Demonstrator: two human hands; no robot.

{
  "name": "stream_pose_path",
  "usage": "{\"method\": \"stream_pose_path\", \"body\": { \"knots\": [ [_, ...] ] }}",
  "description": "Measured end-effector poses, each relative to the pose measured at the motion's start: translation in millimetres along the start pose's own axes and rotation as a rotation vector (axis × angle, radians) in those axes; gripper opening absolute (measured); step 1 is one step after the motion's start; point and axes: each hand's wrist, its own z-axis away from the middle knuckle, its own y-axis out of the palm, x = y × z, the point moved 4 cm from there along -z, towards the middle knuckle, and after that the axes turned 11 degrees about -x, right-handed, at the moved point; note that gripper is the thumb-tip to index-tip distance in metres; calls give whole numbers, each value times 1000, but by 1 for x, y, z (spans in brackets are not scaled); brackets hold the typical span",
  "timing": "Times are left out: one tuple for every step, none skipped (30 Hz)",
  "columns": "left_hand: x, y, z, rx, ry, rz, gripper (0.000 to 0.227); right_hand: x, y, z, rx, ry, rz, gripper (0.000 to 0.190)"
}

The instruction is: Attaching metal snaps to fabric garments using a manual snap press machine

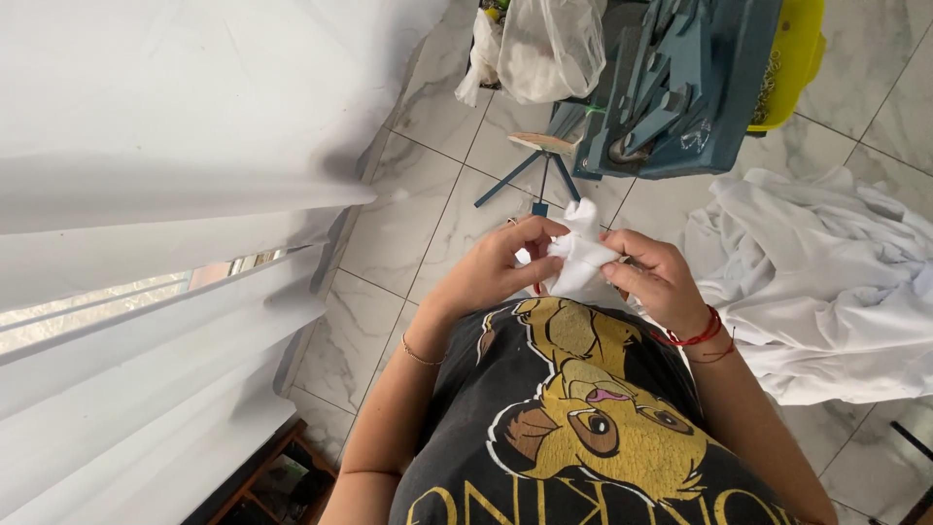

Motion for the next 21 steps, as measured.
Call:
{"method": "stream_pose_path", "body": {
  "knots": [
    [6,0,-1,2,-2,1,31,-4,-1,1,-2,3,-1,7],
    [10,1,-3,20,57,-23,29,-8,-3,0,-20,30,-47,11],
    [13,1,-5,38,116,-47,28,-12,-4,-1,-37,58,-92,17],
    [9,5,-8,40,117,-46,28,-11,-6,-2,-40,58,-91,17],
    [5,9,-11,58,108,68,23,-9,-7,-4,-32,33,-103,15],
    [1,12,-13,74,96,180,19,-7,-7,-7,-22,9,-118,14],
    [10,14,-13,74,96,179,19,-2,-5,-8,-22,8,-120,14],
    [19,17,-13,70,28,334,18,4,-5,-10,-49,-22,-97,11],
    [29,20,-13,66,-41,488,18,10,-5,-11,-75,-53,-74,9],
    [28,20,-15,73,-44,491,18,11,-6,-12,-82,-50,-72,9],
    [27,21,-17,117,-94,576,29,12,-6,-13,-83,-66,-72,8],
    [27,20,-18,157,-145,658,40,14,-5,-15,-80,-83,-73,8],
    [30,18,-17,159,-147,658,40,13,-6,-15,-82,-82,-74,8],
    [36,16,-15,187,-155,427,36,12,-6,-15,-80,-95,-71,8],
    [42,13,-12,214,-161,196,34,11,-6,-16,-78,-108,-68,8],
    [37,10,-13,211,-164,197,34,12,-6,-16,-75,-105,-69,8],
    [31,9,-12,261,-198,247,32,13,-6,-16,-81,-98,-83,8],
    [26,8,-12,314,-230,296,31,14,-6,-16,-91,-93,-96,8],
    [21,7,-14,314,-230,297,31,9,-8,-14,-91,-92,-96,8],
    [16,8,-16,342,-265,357,40,3,-10,-15,-102,-76,-129,9],
    [12,8,-18,371,-299,417,50,-4,-13,-15,-112,-60,-163,10]
  ]
}}
